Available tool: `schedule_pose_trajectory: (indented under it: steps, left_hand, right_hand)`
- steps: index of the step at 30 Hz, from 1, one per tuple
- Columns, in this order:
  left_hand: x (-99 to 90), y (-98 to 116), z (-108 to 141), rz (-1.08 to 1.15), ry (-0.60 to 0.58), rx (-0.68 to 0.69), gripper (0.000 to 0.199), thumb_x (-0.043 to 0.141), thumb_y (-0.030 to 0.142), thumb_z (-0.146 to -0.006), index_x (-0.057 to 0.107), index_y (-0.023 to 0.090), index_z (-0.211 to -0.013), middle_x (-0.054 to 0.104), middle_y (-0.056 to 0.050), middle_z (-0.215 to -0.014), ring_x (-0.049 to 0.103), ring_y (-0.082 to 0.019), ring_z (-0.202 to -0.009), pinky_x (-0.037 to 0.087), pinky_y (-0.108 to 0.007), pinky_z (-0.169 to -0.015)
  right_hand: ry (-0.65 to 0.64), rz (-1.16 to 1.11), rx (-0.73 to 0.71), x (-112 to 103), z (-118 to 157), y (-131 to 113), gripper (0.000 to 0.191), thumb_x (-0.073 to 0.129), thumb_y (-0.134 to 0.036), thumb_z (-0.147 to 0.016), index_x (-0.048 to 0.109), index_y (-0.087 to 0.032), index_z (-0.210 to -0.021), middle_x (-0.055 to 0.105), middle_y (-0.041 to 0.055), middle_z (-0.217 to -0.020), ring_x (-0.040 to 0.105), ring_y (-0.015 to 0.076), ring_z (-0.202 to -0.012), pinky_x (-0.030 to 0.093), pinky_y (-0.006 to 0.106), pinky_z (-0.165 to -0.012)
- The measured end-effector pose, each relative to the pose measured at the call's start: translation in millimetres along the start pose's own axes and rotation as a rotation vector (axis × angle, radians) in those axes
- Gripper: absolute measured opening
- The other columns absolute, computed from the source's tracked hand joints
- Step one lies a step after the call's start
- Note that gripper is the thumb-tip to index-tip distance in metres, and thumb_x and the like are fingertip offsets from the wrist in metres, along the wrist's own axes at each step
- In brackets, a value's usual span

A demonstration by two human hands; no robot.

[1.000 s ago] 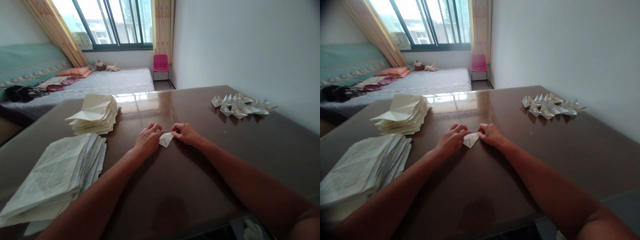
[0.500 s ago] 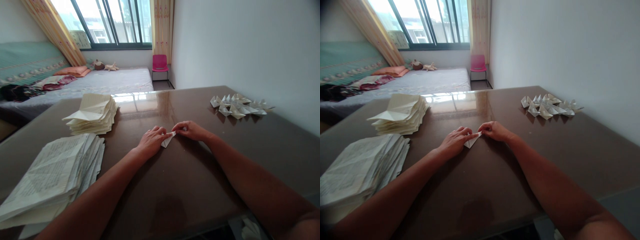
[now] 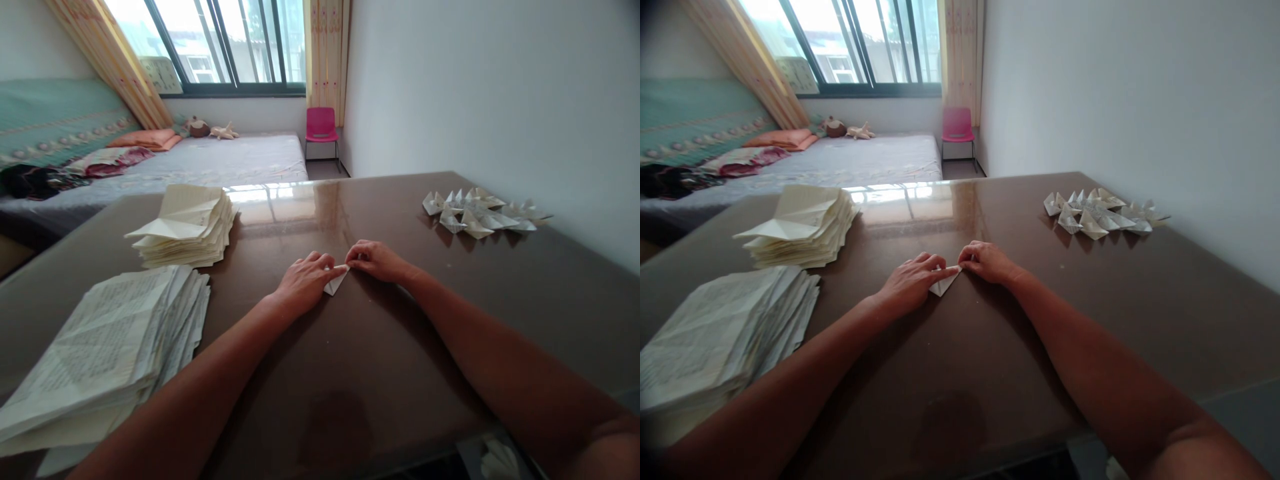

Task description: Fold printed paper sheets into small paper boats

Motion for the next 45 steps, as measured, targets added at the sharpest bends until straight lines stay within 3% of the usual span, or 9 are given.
schedule_pose_trajectory:
  steps: [11, 20, 28, 35, 41, 45]
  left_hand:
    - [-3.3, 4, 2, -0.048, 0.011, 0.033, 0.044, 0.043, 0.019, -0.091, 0.047, 0.037, -0.132, 0.058, -0.003, -0.109, 0.051, -0.019, -0.096, 0.044, -0.028, -0.077]
    - [-0.6, 12, -2, -0.153, 0.003, 0.035, 0.040, 0.044, 0.021, -0.092, 0.048, 0.037, -0.128, 0.056, -0.004, -0.105, 0.049, -0.021, -0.095, 0.044, -0.029, -0.072]
    - [-1.6, 12, 0, -0.120, 0.001, 0.006, 0.043, 0.042, 0.023, -0.093, 0.045, 0.038, -0.133, 0.057, -0.003, -0.111, 0.049, -0.021, -0.100, 0.043, -0.029, -0.071]
    - [-1.8, 11, 1, -0.109, -0.004, -0.005, 0.049, 0.044, 0.018, -0.090, 0.042, 0.038, -0.136, 0.058, -0.002, -0.109, 0.049, -0.021, -0.099, 0.044, -0.029, -0.071]
    - [-1.5, 11, 0, -0.109, -0.005, -0.018, 0.048, 0.047, 0.018, -0.089, 0.046, 0.037, -0.132, 0.057, -0.003, -0.108, 0.049, -0.021, -0.099, 0.044, -0.029, -0.071]
    - [-1.0, 11, 0, -0.104, -0.002, -0.016, 0.048, 0.048, 0.018, -0.088, 0.046, 0.037, -0.132, 0.057, -0.003, -0.108, 0.049, -0.022, -0.099, 0.044, -0.030, -0.071]
  right_hand:
    - [-0.012, 0.233, 0.050, 5, 1, -7, 0.014, 0.053, -0.030, -0.088, 0.064, -0.023, -0.092, 0.062, 0.0018, -0.098, 0.058, 0.0136, -0.083, 0.037, 0.023, -0.066]
    - [-0.011, 0.197, 0.064, 5, -2, -4, 0.013, 0.056, -0.029, -0.086, 0.065, -0.022, -0.090, 0.064, 0.0025, -0.097, 0.059, 0.0134, -0.080, 0.039, 0.023, -0.067]
    - [-0.031, -0.142, 0.048, -5, 3, 12, 0.020, 0.052, -0.028, -0.088, 0.067, -0.018, -0.097, 0.067, 0.0011, -0.086, 0.058, 0.0126, -0.077, 0.042, 0.023, -0.072]
    - [0.036, -0.008, 0.082, 1, 4, 4, 0.021, 0.065, -0.039, -0.080, 0.068, -0.020, -0.089, 0.065, 0.0013, -0.087, 0.056, 0.0116, -0.072, 0.040, 0.022, -0.065]
    - [0.052, 0.030, 0.130, 4, 2, 6, 0.011, 0.062, -0.030, -0.081, 0.067, -0.022, -0.087, 0.066, 0.0007, -0.086, 0.057, 0.0125, -0.074, 0.039, 0.023, -0.065]
    - [0.057, 0.054, 0.142, 4, 2, 4, 0.016, 0.064, -0.037, -0.081, 0.066, -0.022, -0.086, 0.065, 0.0008, -0.086, 0.056, 0.0128, -0.072, 0.038, 0.023, -0.062]
Point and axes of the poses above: each hand's wrist, its own z-axis away from the middle knuckle, its own x-axis out of the palm, y = z × x, the point moved 4 cm from there along -z, towards the middle knuckle
